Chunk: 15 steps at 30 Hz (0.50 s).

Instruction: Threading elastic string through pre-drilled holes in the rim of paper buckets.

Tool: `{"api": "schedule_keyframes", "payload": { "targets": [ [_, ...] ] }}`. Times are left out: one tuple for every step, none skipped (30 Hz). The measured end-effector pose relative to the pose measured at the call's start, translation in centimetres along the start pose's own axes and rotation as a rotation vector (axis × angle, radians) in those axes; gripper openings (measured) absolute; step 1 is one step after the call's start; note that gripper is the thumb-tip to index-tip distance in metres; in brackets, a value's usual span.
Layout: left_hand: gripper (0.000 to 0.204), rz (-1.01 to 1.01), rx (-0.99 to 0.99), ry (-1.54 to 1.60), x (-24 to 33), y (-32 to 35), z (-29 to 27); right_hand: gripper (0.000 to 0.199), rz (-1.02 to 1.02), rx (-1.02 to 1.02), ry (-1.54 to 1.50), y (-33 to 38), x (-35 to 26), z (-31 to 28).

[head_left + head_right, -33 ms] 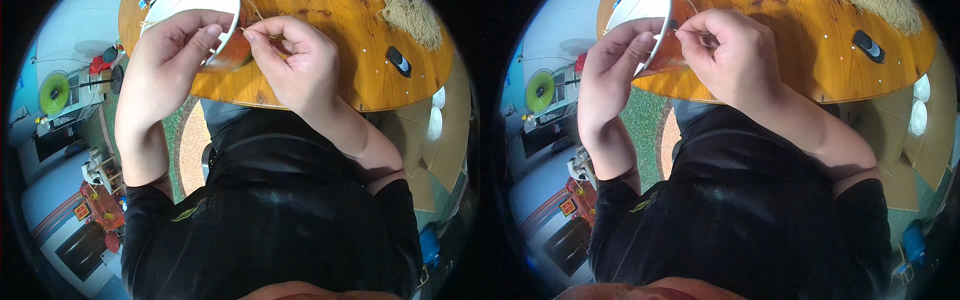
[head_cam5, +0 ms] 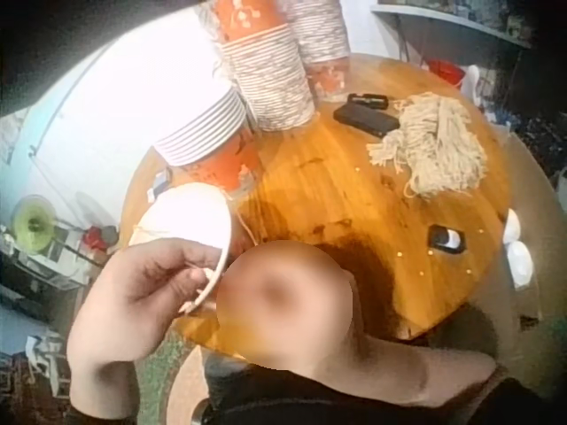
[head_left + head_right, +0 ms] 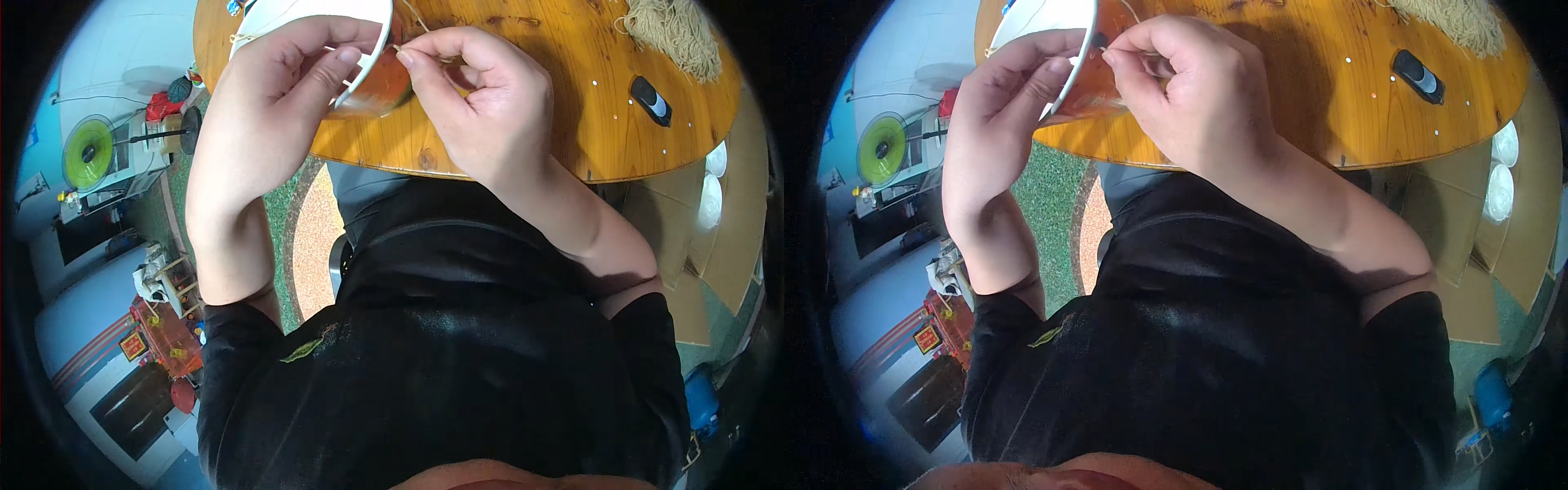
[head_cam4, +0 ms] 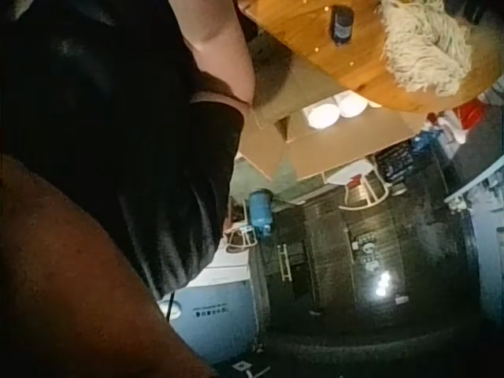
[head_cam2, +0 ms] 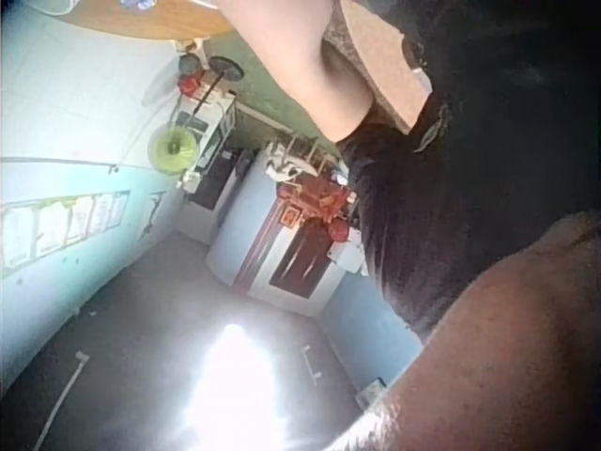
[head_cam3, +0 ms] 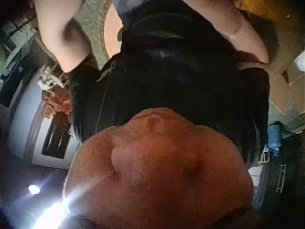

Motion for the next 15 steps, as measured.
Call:
{"api": "schedule_keyframes", "payload": {
  "targets": [
    [0.025, 0.012, -0.024, -0.040, -0.2, -0.2, -0.1, 0.008, -0.001, -0.052, 0.036, 0.0, -0.1, 0.1],
    [0.025, 0.012, -0.021, -0.042, -0.1, -0.3, -0.4, 0.008, -0.002, -0.052, 0.034, 0.0, 0.1, 0.2],
    [0.028, 0.023, -0.076, -0.132, 0.2, -0.6, -0.5, 0.009, -0.047, -0.016, 0.012, -0.1, 0.2, 0.2],
    [0.031, 0.033, -0.131, -0.223, 0.3, -0.7, -0.6, 0.012, -0.091, 0.020, -0.011, -0.1, 0.2, 0.2],
    [0.031, 0.033, -0.129, -0.224, 0.2, -0.8, -0.7, 0.012, -0.092, 0.019, -0.012, 0.0, 0.2, 0.2],
    [0.031, -0.007, -0.137, -0.190, 0.1, -0.8, -0.7, 0.012, -0.077, 0.023, -0.011, 0.1, 0.2, 0.2],
    [0.032, -0.048, -0.145, -0.157, -0.1, -0.8, -0.8, 0.011, -0.062, 0.028, -0.009, 0.2, 0.3, 0.2],
    [0.032, -0.045, -0.149, -0.157, 0.0, -0.9, -1.1, 0.011, -0.061, 0.031, -0.007, 0.3, 0.3, 0.2],
    [0.032, 0.012, -0.182, -0.217, 0.3, -1.0, -1.3, 0.011, -0.082, 0.043, -0.022, 0.3, 0.3, 0.3],
    [0.032, 0.070, -0.215, -0.277, 0.5, -1.1, -1.4, 0.011, -0.103, 0.056, -0.038, 0.3, 0.3, 0.3],
    [0.032, 0.070, -0.217, -0.278, 0.5, -0.9, -1.2, 0.011, -0.102, 0.058, -0.037, 0.3, 0.4, 0.3],
    [0.032, 0.031, -0.207, -0.203, 0.5, -0.7, -1.1, 0.012, -0.144, 0.053, -0.014, 0.2, 0.2, 0.4],
    [0.032, -0.009, -0.196, -0.127, 0.5, -0.5, -0.9, 0.012, -0.186, 0.049, 0.009, 0.2, 0.1, 0.5],
    [0.032, -0.009, -0.196, -0.128, 0.4, -0.4, -0.9, 0.012, -0.187, 0.050, 0.008, 0.0, 0.0, 0.4],
    [0.031, 0.019, -0.195, -0.124, 0.5, -0.4, -0.9, 0.012, -0.256, 0.043, 0.049, -0.1, -0.3, 0.3]
  ]
}}
Point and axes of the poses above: each hand's wrist, its own y-axis away from the middle knuckle, its own z-axis out of the palm, x = y × z, the point moved 4 cm from there along -y, towards the middle knuckle, and after that the axes turned 7 degrees about x, right-handed, at the moved point
